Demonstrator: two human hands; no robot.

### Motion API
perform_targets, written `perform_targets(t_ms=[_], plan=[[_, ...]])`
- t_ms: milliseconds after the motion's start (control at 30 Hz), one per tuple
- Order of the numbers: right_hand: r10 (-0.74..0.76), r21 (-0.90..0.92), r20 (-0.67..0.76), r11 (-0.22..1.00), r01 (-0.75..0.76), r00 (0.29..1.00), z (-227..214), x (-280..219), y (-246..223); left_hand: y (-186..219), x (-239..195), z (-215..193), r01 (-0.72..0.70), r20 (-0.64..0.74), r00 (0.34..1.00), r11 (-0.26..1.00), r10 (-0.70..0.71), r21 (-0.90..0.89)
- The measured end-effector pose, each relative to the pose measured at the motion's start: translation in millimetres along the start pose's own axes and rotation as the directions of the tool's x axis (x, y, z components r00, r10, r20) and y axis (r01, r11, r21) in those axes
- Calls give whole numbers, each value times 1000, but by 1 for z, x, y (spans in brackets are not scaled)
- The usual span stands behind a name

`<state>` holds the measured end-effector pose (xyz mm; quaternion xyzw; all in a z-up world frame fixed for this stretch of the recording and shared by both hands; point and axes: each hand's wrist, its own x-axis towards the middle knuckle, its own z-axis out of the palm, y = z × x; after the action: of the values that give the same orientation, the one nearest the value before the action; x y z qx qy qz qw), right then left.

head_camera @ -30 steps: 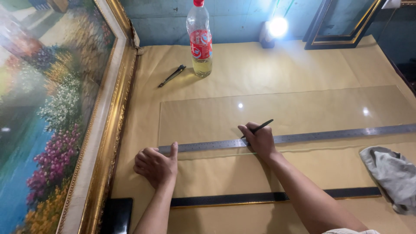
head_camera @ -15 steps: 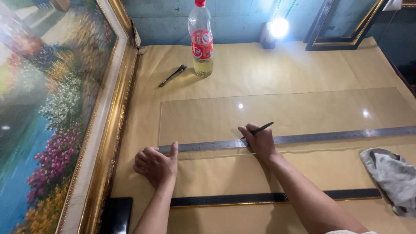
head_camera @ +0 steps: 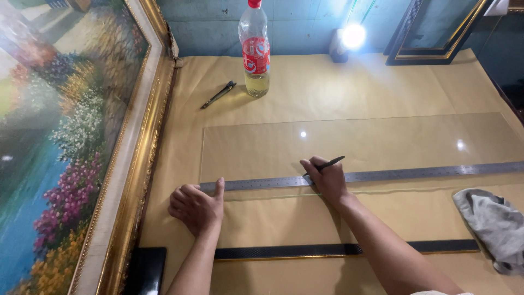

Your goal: Measuring and scoring a glass pane using a ruler and a glass cutter for art framing

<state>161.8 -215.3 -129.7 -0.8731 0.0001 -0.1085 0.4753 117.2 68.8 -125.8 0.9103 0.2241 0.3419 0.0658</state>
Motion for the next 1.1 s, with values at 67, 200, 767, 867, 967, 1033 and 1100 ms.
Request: perform_targets(t_ms=[67,200,767,867,967,1033,1100], plan=[[-19,-42,11,999,19,1000,-3,-2,-8,0,0,1,5,6,1000,1000,-5,-3],[-15,-9,-4,1000,15,1000,1,2,7,0,0,2,17,13,1000,1000,-17,-15],[482,568,-294,783,-255,825,-78,1,-49,-4,-3,8,12,-6,1000,1000,-12,-21],[236,38,-258,971,-234,937,-98,-21,-29,-4,-3,9,11,-12,1000,1000,-11,0],[-26,-421,-154,906,-42,988,-104,-42,9,-5,-3,9,9,-11,1000,1000,-9,8],[-105,-534,-128,845,21,986,-107,-54,6,-4,-2,9,4,-9,1000,1000,-4,-3],[-240,-354,-87,915,195,967,-115,-66,-24,-2,1,11,-26,-41,999,991,31,132]])
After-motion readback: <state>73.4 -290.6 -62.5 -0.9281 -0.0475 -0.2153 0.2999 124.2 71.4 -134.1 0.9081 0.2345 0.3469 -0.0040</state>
